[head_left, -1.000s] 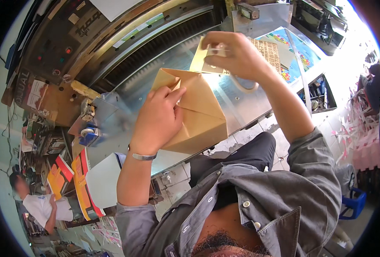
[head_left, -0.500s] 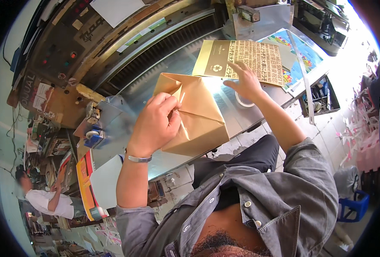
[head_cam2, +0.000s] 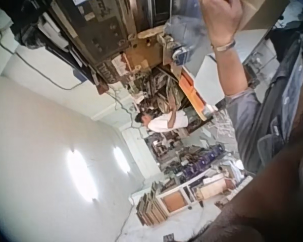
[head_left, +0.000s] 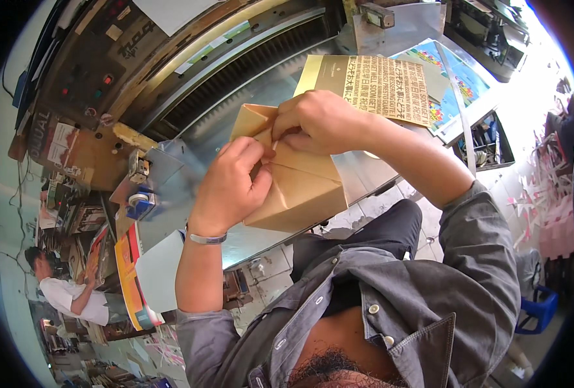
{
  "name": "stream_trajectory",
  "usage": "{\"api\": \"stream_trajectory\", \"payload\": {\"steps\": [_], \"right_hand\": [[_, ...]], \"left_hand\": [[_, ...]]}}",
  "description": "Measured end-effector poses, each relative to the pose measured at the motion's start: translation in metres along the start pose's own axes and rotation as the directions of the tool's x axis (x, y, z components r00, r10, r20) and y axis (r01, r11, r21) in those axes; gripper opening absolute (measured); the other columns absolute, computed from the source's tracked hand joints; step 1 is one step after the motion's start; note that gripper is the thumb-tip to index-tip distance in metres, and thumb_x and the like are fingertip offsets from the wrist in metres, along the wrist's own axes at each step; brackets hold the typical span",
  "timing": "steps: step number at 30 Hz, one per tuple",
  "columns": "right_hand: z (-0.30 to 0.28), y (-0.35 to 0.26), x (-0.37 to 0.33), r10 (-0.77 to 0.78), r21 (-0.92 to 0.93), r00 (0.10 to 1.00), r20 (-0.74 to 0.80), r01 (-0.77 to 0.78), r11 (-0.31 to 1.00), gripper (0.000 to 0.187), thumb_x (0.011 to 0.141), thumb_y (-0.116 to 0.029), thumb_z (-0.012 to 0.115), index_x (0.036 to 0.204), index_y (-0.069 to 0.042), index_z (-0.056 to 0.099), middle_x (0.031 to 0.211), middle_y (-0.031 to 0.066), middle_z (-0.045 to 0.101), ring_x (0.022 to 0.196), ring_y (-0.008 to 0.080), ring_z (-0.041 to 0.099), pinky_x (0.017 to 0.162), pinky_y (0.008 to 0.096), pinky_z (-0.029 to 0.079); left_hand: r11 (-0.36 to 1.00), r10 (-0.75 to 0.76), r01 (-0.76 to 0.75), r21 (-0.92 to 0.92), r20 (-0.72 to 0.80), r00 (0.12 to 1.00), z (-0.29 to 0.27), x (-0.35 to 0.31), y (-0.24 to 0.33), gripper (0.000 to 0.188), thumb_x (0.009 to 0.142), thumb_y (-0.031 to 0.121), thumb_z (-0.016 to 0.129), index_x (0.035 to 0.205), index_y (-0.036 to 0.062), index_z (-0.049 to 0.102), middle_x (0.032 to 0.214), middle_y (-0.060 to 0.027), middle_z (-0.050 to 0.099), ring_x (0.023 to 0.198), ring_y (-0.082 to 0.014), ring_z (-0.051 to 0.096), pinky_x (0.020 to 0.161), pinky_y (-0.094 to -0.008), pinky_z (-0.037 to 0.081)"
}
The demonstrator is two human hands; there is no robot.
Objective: The person wraps a package by folding paper around it and securing the edges with double-sided tape. The person then holds and reviews printed sheets with a coworker.
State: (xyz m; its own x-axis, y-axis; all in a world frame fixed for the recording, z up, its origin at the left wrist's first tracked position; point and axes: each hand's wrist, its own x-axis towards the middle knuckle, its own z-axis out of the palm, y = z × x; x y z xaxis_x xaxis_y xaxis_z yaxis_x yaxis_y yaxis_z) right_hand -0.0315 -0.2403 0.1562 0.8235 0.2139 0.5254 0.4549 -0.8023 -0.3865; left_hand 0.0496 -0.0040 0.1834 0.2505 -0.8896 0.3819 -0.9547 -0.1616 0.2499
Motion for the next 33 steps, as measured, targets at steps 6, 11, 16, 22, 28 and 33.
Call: {"api": "stream_trajectory", "payload": {"steps": [6,11,16,22,28,33], "right_hand": [[0.005,-0.005,0.006,0.105,-0.08,0.994,0.043,-0.101,0.992,0.02,0.085,-0.021,0.066,0.099,-0.012,0.076,0.092,0.0121,0.076,0.085,0.0356,0.074,0.078,0.0475,0.059],[0.006,-0.016,0.013,0.142,-0.19,0.985,0.096,-0.122,0.974,0.017,0.086,-0.018,0.064,0.099,-0.009,0.069,0.092,0.0111,0.075,0.083,0.0344,0.074,0.073,0.0483,0.057],[0.003,-0.024,0.019,0.189,-0.285,0.967,0.17,-0.135,0.949,0.017,0.087,-0.023,0.064,0.099,-0.011,0.068,0.092,0.0107,0.075,0.082,0.0351,0.074,0.073,0.0485,0.057],[0.003,-0.026,0.014,0.195,-0.188,0.969,0.149,-0.166,0.968,0.018,0.086,-0.02,0.064,0.098,-0.008,0.067,0.091,0.0123,0.075,0.083,0.0366,0.073,0.073,0.0495,0.055],[0.002,-0.026,0.012,0.16,-0.106,0.984,0.071,-0.152,0.983,0.019,0.082,-0.015,0.062,0.098,-0.008,0.068,0.091,0.0143,0.073,0.081,0.0392,0.07,0.072,0.0514,0.053],[0.003,-0.023,0.017,0.193,-0.178,0.974,0.122,-0.169,0.969,0.019,0.08,-0.017,0.063,0.097,-0.008,0.067,0.085,0.0136,0.072,0.079,0.0388,0.07,0.071,0.0515,0.053]], "left_hand": [[0.993,-0.053,0.047,-0.108,-0.06,0.997,0.003,-0.01,-0.008,0.03,0.093,0.0,0.06,0.122,0.0003,0.055,0.106,-0.0188,0.071,0.094,-0.0369,0.071,0.085,-0.0423,0.057],[0.958,-0.157,0.13,-0.256,-0.087,0.984,0.008,-0.014,-0.011,0.034,0.094,0.004,0.061,0.125,0.0025,0.048,0.107,-0.0197,0.073,0.101,-0.0425,0.071,0.085,-0.0495,0.057],[0.969,-0.144,0.121,-0.214,-0.096,0.985,0.007,-0.013,-0.009,0.033,0.095,0.001,0.058,0.126,0.0014,0.049,0.107,-0.0195,0.073,0.1,-0.0383,0.073,0.086,-0.0454,0.058],[0.978,-0.112,0.089,-0.191,-0.113,0.987,0.009,-0.014,-0.013,0.033,0.096,-0.001,0.057,0.127,0.0004,0.049,0.108,-0.0197,0.073,0.101,-0.0356,0.074,0.087,-0.0428,0.059],[0.98,-0.094,0.07,-0.184,-0.127,0.987,0.008,-0.014,-0.012,0.033,0.095,-0.001,0.057,0.127,0.0004,0.049,0.109,-0.0201,0.073,0.102,-0.0389,0.073,0.088,-0.0457,0.058],[0.982,-0.09,0.071,-0.175,-0.104,0.99,0.006,-0.013,-0.012,0.033,0.095,0.001,0.057,0.127,0.0008,0.049,0.11,-0.02,0.073,0.103,-0.0401,0.072,0.088,-0.0465,0.058]]}}
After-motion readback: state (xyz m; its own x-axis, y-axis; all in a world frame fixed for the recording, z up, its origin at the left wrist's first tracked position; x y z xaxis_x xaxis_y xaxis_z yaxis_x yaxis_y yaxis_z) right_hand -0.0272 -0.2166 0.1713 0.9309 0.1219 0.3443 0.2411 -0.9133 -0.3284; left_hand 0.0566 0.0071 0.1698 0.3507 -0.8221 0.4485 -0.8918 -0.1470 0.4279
